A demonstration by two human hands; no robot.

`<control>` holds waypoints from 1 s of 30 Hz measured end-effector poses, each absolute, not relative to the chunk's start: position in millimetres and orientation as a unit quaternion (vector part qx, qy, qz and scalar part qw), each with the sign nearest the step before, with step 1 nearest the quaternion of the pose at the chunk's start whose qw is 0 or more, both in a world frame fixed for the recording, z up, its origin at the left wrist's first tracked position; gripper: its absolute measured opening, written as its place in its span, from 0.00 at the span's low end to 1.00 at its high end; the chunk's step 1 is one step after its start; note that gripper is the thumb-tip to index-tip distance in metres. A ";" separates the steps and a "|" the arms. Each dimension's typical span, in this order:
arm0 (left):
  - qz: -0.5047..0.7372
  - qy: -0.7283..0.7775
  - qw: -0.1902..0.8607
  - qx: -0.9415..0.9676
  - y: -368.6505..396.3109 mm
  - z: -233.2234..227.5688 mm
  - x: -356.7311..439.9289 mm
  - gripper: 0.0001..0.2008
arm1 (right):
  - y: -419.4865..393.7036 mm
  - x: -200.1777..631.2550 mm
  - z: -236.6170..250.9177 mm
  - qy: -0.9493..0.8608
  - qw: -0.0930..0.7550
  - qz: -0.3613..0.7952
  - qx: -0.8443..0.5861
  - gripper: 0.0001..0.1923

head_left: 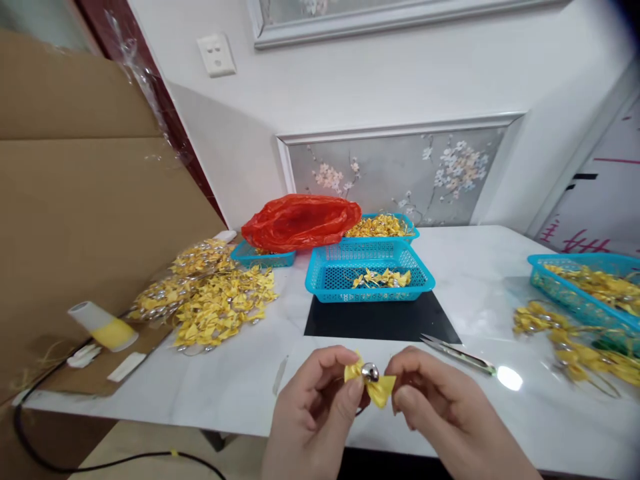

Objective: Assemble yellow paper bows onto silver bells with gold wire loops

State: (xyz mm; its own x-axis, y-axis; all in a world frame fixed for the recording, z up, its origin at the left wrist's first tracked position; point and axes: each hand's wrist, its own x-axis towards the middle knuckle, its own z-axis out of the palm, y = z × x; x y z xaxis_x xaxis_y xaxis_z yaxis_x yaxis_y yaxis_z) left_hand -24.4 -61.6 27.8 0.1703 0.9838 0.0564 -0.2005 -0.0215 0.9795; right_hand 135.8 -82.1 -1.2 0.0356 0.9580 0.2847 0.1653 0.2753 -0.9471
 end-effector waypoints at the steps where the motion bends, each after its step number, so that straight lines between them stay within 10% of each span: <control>1: 0.508 0.388 0.581 0.504 -61.8 27.4 -25.0 0.09 | -82.0 133.2 0.3 -0.578 0.538 0.395 -0.469 0.15; 12: 0.486 0.357 0.617 0.506 -57.1 19.7 -30.9 0.12 | -74.5 125.0 -3.5 -0.439 0.517 0.646 -0.350 0.25; 20: 0.549 0.379 0.482 0.568 -57.5 18.6 -29.1 0.02 | -77.2 122.6 -10.7 -0.481 0.481 0.645 -0.350 0.26; 30: 0.527 0.372 0.562 0.518 -57.7 11.4 -34.0 0.02 | -75.8 117.0 -15.5 -0.471 0.506 0.584 -0.425 0.24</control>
State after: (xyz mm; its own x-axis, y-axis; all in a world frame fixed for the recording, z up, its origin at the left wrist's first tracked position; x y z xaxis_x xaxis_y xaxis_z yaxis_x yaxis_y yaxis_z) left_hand -34.0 -57.7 11.4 0.1670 0.9776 0.1278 -0.2069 -0.0919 0.9740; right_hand 117.0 -75.8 -15.5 -0.1252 0.9919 -0.0203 -0.1914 -0.0442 -0.9805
